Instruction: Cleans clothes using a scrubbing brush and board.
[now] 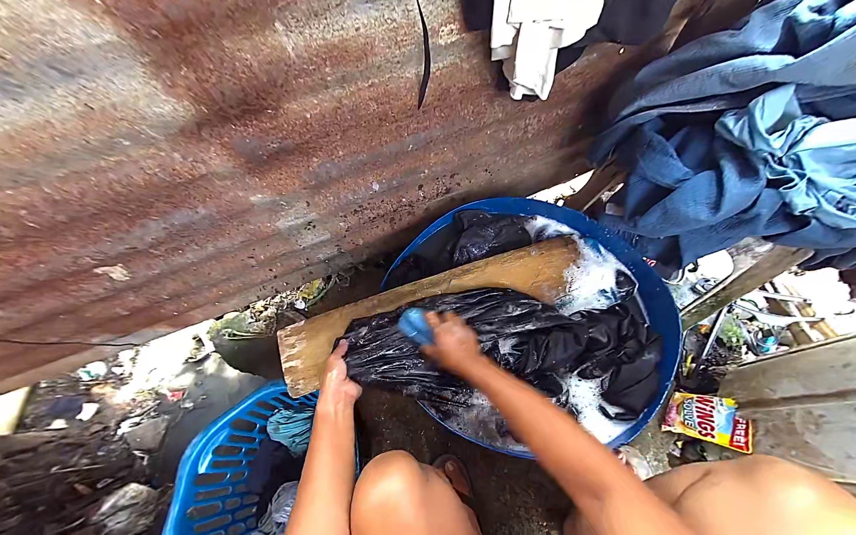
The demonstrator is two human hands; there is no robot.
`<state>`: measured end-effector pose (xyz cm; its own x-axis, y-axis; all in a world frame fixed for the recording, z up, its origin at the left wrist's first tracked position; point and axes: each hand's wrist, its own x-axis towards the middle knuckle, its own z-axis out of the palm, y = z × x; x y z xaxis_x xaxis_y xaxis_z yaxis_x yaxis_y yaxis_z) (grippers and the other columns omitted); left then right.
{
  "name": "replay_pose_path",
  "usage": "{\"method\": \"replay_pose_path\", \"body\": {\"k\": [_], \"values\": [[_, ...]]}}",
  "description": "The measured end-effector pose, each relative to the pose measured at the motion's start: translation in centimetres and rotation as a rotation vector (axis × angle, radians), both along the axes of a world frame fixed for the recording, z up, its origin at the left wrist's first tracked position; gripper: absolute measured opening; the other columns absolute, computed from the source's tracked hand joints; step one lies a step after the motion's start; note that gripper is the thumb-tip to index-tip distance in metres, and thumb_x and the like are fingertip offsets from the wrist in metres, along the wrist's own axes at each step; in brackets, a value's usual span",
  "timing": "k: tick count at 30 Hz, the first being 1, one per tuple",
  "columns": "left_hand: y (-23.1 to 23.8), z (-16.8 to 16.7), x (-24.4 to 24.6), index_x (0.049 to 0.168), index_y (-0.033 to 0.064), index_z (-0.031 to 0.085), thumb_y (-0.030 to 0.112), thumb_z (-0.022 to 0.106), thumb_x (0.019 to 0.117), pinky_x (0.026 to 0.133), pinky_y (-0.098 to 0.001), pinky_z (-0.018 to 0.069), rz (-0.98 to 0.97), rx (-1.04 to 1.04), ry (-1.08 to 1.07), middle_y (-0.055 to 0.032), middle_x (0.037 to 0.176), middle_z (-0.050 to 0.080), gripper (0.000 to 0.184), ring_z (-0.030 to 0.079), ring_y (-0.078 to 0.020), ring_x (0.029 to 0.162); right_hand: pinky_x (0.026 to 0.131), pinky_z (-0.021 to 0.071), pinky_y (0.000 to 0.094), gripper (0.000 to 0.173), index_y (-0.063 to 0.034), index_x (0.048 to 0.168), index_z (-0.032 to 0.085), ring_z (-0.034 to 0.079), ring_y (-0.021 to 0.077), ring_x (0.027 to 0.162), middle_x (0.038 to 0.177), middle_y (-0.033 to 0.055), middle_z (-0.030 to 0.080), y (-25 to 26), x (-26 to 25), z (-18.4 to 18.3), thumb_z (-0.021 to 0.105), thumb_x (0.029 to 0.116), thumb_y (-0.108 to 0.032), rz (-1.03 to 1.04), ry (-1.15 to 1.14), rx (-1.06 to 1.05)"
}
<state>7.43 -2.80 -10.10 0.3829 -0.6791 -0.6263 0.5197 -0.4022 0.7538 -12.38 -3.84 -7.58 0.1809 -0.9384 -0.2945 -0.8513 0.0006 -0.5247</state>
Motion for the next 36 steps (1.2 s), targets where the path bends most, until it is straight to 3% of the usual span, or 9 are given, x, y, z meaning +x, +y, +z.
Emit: {"method": "replay_pose_path", "body": {"k": [4, 7, 13, 18, 22, 28, 31, 33, 36], "values": [[-0.5, -0.5, -0.3, 0.143, 0.0052, 0.046, 0.031, 0.044, 0.1098, 0.097, -0.047, 0.0523, -0.022, 0.04, -0.043, -0.0163, 0.135, 0.058, 0.042, 0.06, -0.0239, 0.118, 0.098, 0.0473, 0.0713, 0.072, 0.0009, 0.153, 0.042, 0.053, 0.0577, 0.128, 0.142, 0.0393, 0.05, -2.8, -13.4, -2.2, 0.07, 0.0959, -0.033, -0.493, 0.098, -0.133], [-0.9, -0.9, -0.6, 0.143, 0.0018, 0.048, 0.029, 0.049, 0.1088, 0.1, -0.0485, 0.0517, -0.03, 0.055, -0.128, -0.0188, 0.138, 0.058, 0.044, 0.06, -0.0263, 0.122, 0.096, 0.0487, 0.0707, 0.076, -0.0002, 0.153, 0.04, 0.055, 0.0573, 0.125, 0.142, 0.0387, 0.049, -3.1, -10.3, -2.1, 0.072, 0.0932, -0.033, -0.704, 0.023, -0.152], [-0.8, -0.7, -0.4, 0.133, 0.0036, 0.053, 0.028, 0.042, 0.1101, 0.086, -0.0422, 0.055, -0.028, 0.02, -0.12, -0.0132, 0.117, 0.063, 0.035, 0.064, -0.0202, 0.102, 0.102, 0.0485, 0.0612, 0.063, -0.0067, 0.153, 0.048, 0.055, 0.0467, 0.131, 0.142, 0.0304, 0.056, 2.0, 6.9, -0.3, 0.067, 0.0976, -0.03, 0.05, -0.113, -0.041], [-0.4, -0.8, -0.3, 0.142, 0.0032, 0.049, 0.026, 0.05, 0.1081, 0.098, -0.0481, 0.0516, -0.042, 0.05, -0.166, -0.017, 0.136, 0.059, 0.041, 0.06, -0.025, 0.12, 0.096, 0.0492, 0.0702, 0.065, -0.0031, 0.151, 0.047, 0.058, 0.0532, 0.125, 0.139, 0.0344, 0.056, -2.8, -11.5, -1.7, 0.067, 0.0967, -0.033, -0.37, 0.146, -0.171], [-0.6, -0.7, -0.7, 0.145, 0.0001, 0.046, 0.028, 0.052, 0.1082, 0.105, -0.0503, 0.0479, -0.097, 0.069, -0.228, -0.0205, 0.144, 0.054, 0.047, 0.056, -0.0288, 0.13, 0.109, 0.0311, 0.0748, 0.074, 0.0034, 0.155, 0.036, 0.035, 0.0573, 0.143, 0.155, 0.0374, 0.037, -4.2, -18.0, -0.7, 0.067, 0.0973, -0.031, -0.594, 0.263, -0.062], [1.0, 9.0, -7.2, 0.144, 0.0045, 0.044, 0.034, 0.032, 0.1129, 0.091, -0.0378, 0.0554, -0.592, -0.073, -0.088, -0.0133, 0.125, 0.062, 0.044, 0.065, -0.0199, 0.108, 0.104, 0.0484, 0.0634, 0.068, -0.0015, 0.139, 0.059, 0.055, 0.0455, 0.129, 0.142, 0.0292, 0.052, 2.6, -5.4, 4.8, 0.078, 0.0893, -0.045, -0.114, -0.292, -0.149], [2.5, 13.0, -9.3, 0.129, 0.0049, 0.053, 0.027, 0.021, 0.1122, 0.091, -0.0354, 0.0523, -0.697, -0.279, -0.026, -0.0084, 0.116, 0.065, 0.042, 0.063, -0.0159, 0.104, 0.099, 0.0502, 0.0625, 0.058, 0.002, 0.143, 0.051, 0.061, 0.0438, 0.121, 0.138, 0.0288, 0.057, 4.2, -2.1, 6.7, 0.071, 0.0945, -0.022, -0.098, -0.464, -0.121], [2.6, 12.9, -9.9, 0.101, 0.0119, 0.054, 0.02, 0.02, 0.1026, 0.078, -0.0324, 0.0533, -0.548, -0.354, 0.097, -0.0027, 0.094, 0.066, 0.035, 0.064, -0.0125, 0.088, 0.091, 0.0535, 0.062, 0.041, 0.0041, 0.131, 0.059, 0.067, 0.0424, 0.108, 0.117, 0.0275, 0.067, 4.5, -1.5, 8.5, 0.067, 0.093, -0.009, -0.212, -0.542, -0.221], [0.4, 6.7, -10.0, 0.099, 0.0189, 0.063, 0.033, 0.02, 0.1094, 0.07, -0.0251, 0.0577, -0.498, -0.48, 0.412, 0.0039, 0.084, 0.069, 0.046, 0.067, -0.0053, 0.077, 0.083, 0.056, 0.0572, 0.033, 0.0032, 0.125, 0.059, 0.07, 0.038, 0.095, 0.101, 0.0232, 0.07, 6.6, 0.2, 11.8, 0.066, 0.0937, -0.006, -0.255, -0.645, -0.294]]}}
